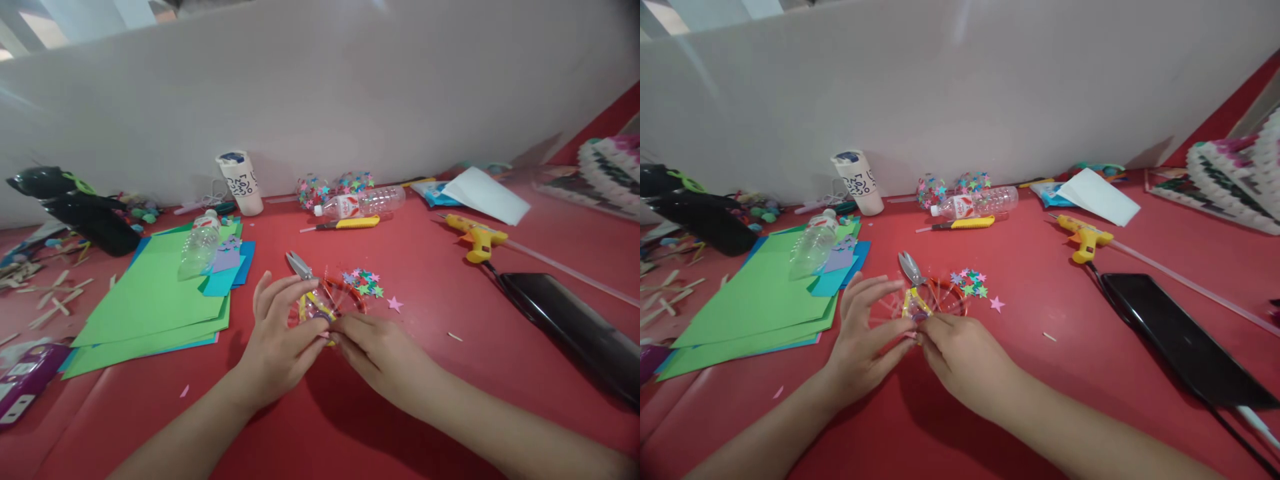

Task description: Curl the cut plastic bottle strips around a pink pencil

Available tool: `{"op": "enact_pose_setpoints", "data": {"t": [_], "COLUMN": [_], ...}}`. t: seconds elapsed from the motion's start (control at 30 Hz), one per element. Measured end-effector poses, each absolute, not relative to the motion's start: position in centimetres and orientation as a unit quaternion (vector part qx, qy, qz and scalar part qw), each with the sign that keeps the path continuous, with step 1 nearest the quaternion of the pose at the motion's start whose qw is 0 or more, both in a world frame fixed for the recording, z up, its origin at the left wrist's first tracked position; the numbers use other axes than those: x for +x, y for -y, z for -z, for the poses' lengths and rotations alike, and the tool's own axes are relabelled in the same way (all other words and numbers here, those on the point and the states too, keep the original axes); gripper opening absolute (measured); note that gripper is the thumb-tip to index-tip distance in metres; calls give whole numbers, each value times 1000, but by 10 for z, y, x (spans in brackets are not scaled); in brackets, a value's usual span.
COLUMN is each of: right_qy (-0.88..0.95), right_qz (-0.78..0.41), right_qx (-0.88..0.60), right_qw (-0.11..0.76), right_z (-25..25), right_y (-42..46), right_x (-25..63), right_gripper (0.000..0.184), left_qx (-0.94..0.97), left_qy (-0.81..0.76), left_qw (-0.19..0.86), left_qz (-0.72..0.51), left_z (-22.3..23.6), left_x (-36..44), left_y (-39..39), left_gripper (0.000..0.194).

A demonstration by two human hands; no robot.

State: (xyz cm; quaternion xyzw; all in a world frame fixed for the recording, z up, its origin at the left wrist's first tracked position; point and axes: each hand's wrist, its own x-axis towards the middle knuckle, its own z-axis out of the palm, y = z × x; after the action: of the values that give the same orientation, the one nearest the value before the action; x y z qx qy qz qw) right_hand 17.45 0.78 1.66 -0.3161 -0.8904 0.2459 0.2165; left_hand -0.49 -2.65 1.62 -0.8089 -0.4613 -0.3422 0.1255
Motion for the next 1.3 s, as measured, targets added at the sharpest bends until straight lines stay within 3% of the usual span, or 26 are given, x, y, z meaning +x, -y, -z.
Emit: {"op": "enact_pose_setpoints", "data": {"t": [0.27, 0.5, 1.3], "right_qy": [888, 867, 801], "right_qz": [-238, -234, -404], "right_qx": [-329, -336, -387], "right_qw": [216, 283, 212], "right_z": [-14, -11, -23], "right_y": [-6, -4, -11], "right_x": [174, 173, 173], "right_gripper": [23, 13, 15], "left_qx": [-828, -828, -856], "left_qy": [431, 426, 410], "left_qw": [165, 161, 140], "left_qz": [319, 327, 283], "left_z": [-19, -16, -20], "left_x": [-5, -6, -8], "left_y": [27, 26, 26], "left_gripper": [11, 11, 8]}}
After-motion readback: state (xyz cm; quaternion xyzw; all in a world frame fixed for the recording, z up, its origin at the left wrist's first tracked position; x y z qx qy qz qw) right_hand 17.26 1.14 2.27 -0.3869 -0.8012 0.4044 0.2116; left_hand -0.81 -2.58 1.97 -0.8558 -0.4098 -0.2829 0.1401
